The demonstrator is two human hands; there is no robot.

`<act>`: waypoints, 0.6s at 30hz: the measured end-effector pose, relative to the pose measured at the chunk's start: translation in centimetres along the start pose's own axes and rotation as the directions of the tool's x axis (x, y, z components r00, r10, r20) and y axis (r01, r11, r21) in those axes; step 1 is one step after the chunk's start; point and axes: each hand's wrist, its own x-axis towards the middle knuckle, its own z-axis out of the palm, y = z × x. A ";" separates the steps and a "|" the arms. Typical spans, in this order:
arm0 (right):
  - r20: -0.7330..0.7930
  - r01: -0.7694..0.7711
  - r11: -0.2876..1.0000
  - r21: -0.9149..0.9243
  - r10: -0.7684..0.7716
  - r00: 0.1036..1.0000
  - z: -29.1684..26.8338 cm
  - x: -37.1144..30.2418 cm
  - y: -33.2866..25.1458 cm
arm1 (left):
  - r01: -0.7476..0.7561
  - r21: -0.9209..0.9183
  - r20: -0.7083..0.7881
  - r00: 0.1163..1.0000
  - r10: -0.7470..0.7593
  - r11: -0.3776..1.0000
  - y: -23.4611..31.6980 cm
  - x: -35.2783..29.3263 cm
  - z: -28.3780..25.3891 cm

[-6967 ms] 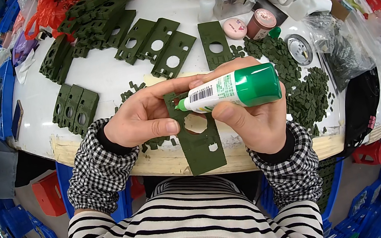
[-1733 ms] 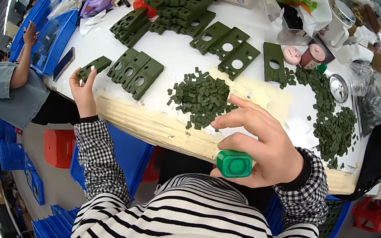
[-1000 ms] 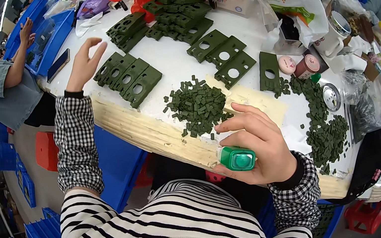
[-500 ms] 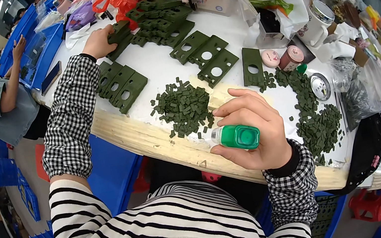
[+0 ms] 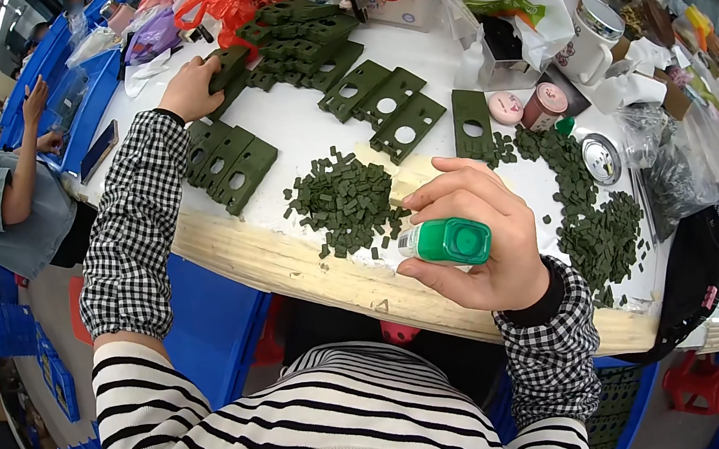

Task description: Applying glue and assembling individual plastic components to build toy tank models.

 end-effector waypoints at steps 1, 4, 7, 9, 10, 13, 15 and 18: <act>0.001 -0.001 1.000 0.000 0.001 1.000 0.0 0.0 0.0 | -0.016 -0.009 0.015 1.000 0.016 1.000 0.0 0.0 0.0; 0.012 0.009 1.000 -0.011 -0.009 1.000 0.0 -0.1 0.0 | 0.055 -0.003 0.031 0.998 -0.055 0.998 0.4 0.0 -0.3; 0.002 0.006 1.000 -0.011 -0.006 1.000 0.1 -0.1 0.0 | 0.108 0.115 0.027 0.993 -0.112 0.987 0.6 0.6 -0.4; 0.005 0.008 1.000 -0.014 -0.008 1.000 0.1 -0.1 0.0 | 0.134 0.143 0.045 0.989 -0.142 0.981 1.0 0.6 -0.5; 0.007 0.009 1.000 -0.015 -0.009 1.000 0.1 -0.1 0.0 | 0.147 0.158 0.054 0.986 -0.157 0.977 1.1 0.5 -0.6; 0.011 0.006 1.000 -0.019 -0.006 1.000 0.1 -0.1 0.0 | 0.163 0.149 0.029 0.985 -0.170 0.975 1.1 0.5 -0.2; 0.012 0.003 1.000 -0.019 -0.003 1.000 0.2 -0.1 0.0 | 0.152 0.147 0.034 0.987 -0.159 0.977 1.1 0.3 -0.2; 0.013 0.003 1.000 -0.021 -0.003 1.000 0.2 -0.1 -0.1 | 0.161 0.135 0.035 0.985 -0.167 0.978 1.3 0.1 -0.5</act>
